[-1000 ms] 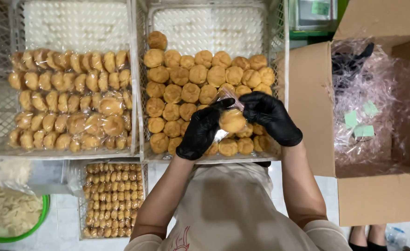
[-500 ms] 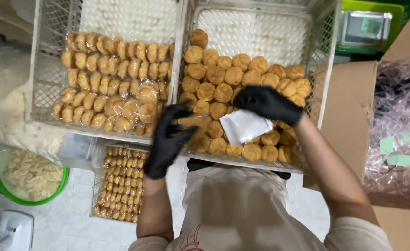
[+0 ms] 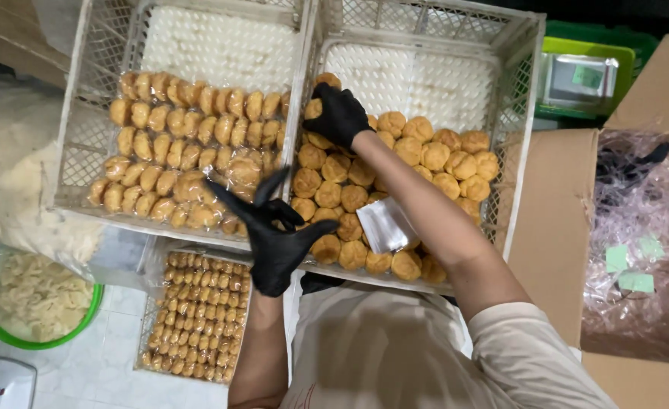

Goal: Packaging individual pastries into small plastic bags and placing them into a shipping box

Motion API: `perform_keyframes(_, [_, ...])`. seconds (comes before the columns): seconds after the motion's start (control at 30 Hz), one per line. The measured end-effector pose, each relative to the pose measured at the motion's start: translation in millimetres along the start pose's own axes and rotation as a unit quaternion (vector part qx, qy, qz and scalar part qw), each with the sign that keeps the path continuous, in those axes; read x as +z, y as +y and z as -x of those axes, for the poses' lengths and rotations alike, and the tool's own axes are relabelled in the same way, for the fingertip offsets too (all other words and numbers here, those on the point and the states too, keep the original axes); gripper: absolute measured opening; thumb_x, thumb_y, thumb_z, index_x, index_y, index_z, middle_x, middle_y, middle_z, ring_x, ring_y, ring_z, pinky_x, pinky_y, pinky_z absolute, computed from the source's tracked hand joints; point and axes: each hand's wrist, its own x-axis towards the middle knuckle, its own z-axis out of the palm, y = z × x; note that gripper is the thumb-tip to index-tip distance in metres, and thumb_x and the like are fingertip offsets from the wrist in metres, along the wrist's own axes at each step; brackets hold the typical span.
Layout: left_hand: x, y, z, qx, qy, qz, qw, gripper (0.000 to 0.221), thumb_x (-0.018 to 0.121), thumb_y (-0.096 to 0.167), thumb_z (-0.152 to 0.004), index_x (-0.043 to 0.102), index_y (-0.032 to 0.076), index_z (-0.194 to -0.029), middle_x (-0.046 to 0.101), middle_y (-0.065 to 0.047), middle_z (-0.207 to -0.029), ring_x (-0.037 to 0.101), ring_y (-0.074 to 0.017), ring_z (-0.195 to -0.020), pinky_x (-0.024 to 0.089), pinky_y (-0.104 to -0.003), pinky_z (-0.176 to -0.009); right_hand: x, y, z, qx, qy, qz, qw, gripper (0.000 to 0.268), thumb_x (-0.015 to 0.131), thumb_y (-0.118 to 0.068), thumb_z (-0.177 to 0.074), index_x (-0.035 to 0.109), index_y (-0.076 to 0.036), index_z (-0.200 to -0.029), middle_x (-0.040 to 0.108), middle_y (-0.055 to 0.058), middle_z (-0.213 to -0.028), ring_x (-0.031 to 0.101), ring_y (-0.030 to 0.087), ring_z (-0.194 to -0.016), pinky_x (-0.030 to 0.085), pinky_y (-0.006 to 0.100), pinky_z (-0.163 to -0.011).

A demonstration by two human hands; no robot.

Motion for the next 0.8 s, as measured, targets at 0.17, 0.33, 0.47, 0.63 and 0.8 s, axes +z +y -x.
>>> perform_keyframes(0.17, [53, 2, -6, -0.061, -0.105, -0.072, 0.99, 0.118, 0.09, 0.02, -0.08, 0.006, 0.012, -0.162, 0.077, -0.002, -0.086, 0.075, -0.0137, -0.077, 0.057, -0.028, -0.071, -36, 29, 29, -0.103, 0.11, -0.263, 0.953, 0.049, 0.088, -0.031, -0.08, 0.057, -0.02, -0.116, 0.07, 0.003, -0.104, 0.062, 0.015, -0.095, 0.048, 0.034, -0.082])
perform_keyframes(0.33, [114, -53, -7, 0.025, -0.336, -0.353, 0.873, 0.078, 0.053, 0.061, -0.097, 0.028, 0.028, -0.163, 0.07, -0.006, -0.064, 0.07, -0.0348, -0.064, 0.049, -0.052, -0.056, -114, 47, 108, -0.007, 0.101, -0.434, 0.895, 0.03, 0.069, -0.029, -0.098, 0.066, -0.019, -0.126, 0.069, -0.001, -0.114, 0.068, 0.008, -0.1, 0.061, 0.023, -0.061])
perform_keyframes(0.47, [152, -107, 3, 0.159, -0.279, -0.412, 0.853, 0.065, 0.061, 0.059, -0.093, 0.059, 0.016, -0.142, 0.074, -0.012, -0.093, 0.069, -0.0367, -0.087, 0.053, -0.05, -0.07, -164, 12, 205, 0.021, 0.115, -0.329, 0.937, 0.043, 0.059, -0.029, -0.103, 0.056, -0.009, -0.141, 0.056, 0.016, -0.144, 0.052, 0.032, -0.132, 0.052, 0.047, -0.098])
perform_keyframes(0.63, [159, -122, -2, 0.123, -0.265, -0.296, 0.909, 0.034, 0.077, 0.03, -0.089, 0.074, 0.012, -0.118, 0.075, -0.011, -0.103, 0.069, -0.037, -0.104, 0.056, -0.048, -0.091, -132, 34, 269, 0.103, 0.086, -0.203, 0.97, 0.052, 0.07, -0.02, -0.094, 0.059, 0.005, -0.138, 0.06, 0.033, -0.136, 0.051, 0.049, -0.133, 0.039, 0.06, -0.112])
perform_keyframes(0.8, [147, -106, -9, 0.043, -0.225, -0.267, 0.936, 0.023, 0.088, 0.039, -0.078, 0.077, 0.032, -0.097, 0.07, 0.013, -0.085, 0.072, -0.0124, -0.091, 0.06, -0.027, -0.08, -89, 59, 292, 0.1, 0.038, -0.178, 0.978, 0.045, 0.073, -0.023, -0.093, 0.066, -0.011, -0.135, 0.068, 0.017, -0.132, 0.06, 0.038, -0.128, 0.046, 0.052, -0.109])
